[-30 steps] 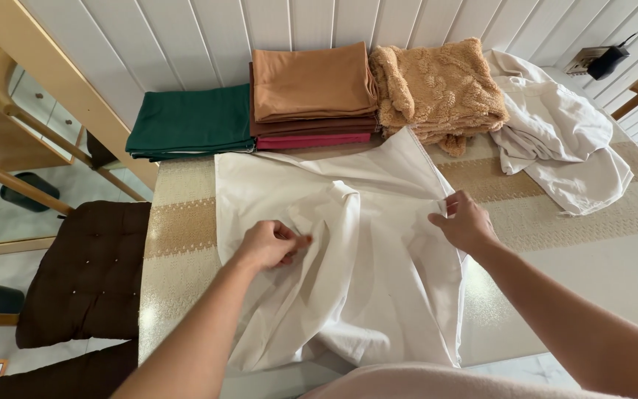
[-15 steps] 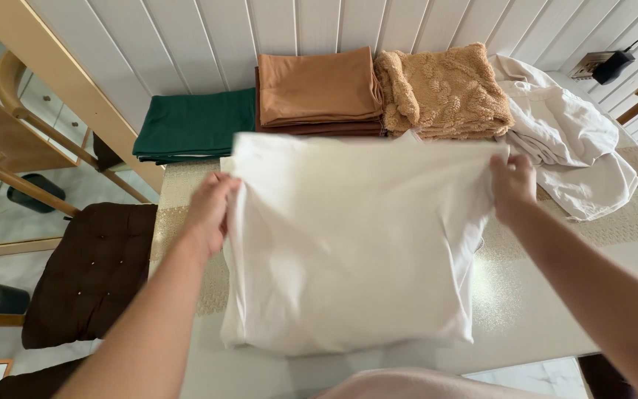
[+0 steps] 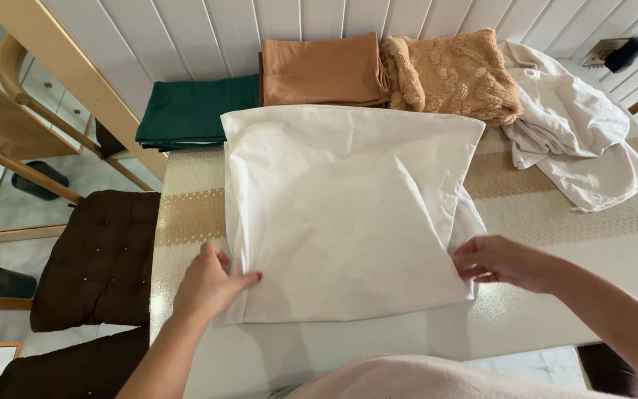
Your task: The person folds a dark green sheet on a table, aligning edges and smoothing the fabric, then stacks it with other folded linens. The person then unfolds and begins folding a white sheet.
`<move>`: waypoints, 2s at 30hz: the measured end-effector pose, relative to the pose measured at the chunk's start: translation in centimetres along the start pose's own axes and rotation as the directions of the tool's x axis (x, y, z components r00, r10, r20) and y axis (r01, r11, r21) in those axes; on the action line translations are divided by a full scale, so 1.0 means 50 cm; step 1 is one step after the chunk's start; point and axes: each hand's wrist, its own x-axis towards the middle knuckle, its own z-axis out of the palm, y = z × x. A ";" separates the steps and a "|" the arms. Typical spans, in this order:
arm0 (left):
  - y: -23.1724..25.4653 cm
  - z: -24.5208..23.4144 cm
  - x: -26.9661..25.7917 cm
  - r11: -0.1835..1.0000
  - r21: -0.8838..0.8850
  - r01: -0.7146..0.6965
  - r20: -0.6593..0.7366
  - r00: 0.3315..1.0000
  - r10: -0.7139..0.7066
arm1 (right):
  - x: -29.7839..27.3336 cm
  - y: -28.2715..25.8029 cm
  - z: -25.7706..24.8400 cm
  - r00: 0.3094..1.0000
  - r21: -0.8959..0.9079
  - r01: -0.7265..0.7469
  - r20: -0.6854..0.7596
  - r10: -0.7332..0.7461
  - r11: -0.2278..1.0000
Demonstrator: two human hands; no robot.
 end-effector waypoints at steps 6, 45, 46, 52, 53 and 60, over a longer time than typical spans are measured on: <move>0.012 -0.001 -0.053 0.990 0.088 0.111 -0.019 0.994 -0.110 | -0.026 0.002 0.074 0.850 -0.595 0.385 -0.068 -0.522 0.705; -0.131 -0.004 -0.024 0.279 -0.932 0.230 0.246 0.969 0.023 | -0.072 0.116 -0.133 0.997 0.414 0.073 0.002 -0.082 0.907; -0.143 -0.002 -0.018 0.187 -0.957 0.221 0.245 0.963 0.113 | -0.067 0.137 -0.144 0.990 0.515 0.126 -0.005 -0.144 0.848; -0.244 0.015 -0.003 0.423 -0.809 0.408 0.491 0.865 0.106 | -0.054 0.242 -0.158 0.973 0.327 -0.214 0.158 0.170 0.920; -0.254 0.021 -0.003 0.552 -0.685 0.476 0.564 0.825 -0.011 | -0.052 0.245 -0.154 0.946 0.216 -0.291 0.208 0.248 0.932; -0.260 0.014 0.005 0.317 -0.837 0.446 0.490 0.869 0.070 | -0.044 0.200 -0.120 0.971 -0.043 -0.207 0.116 0.210 0.977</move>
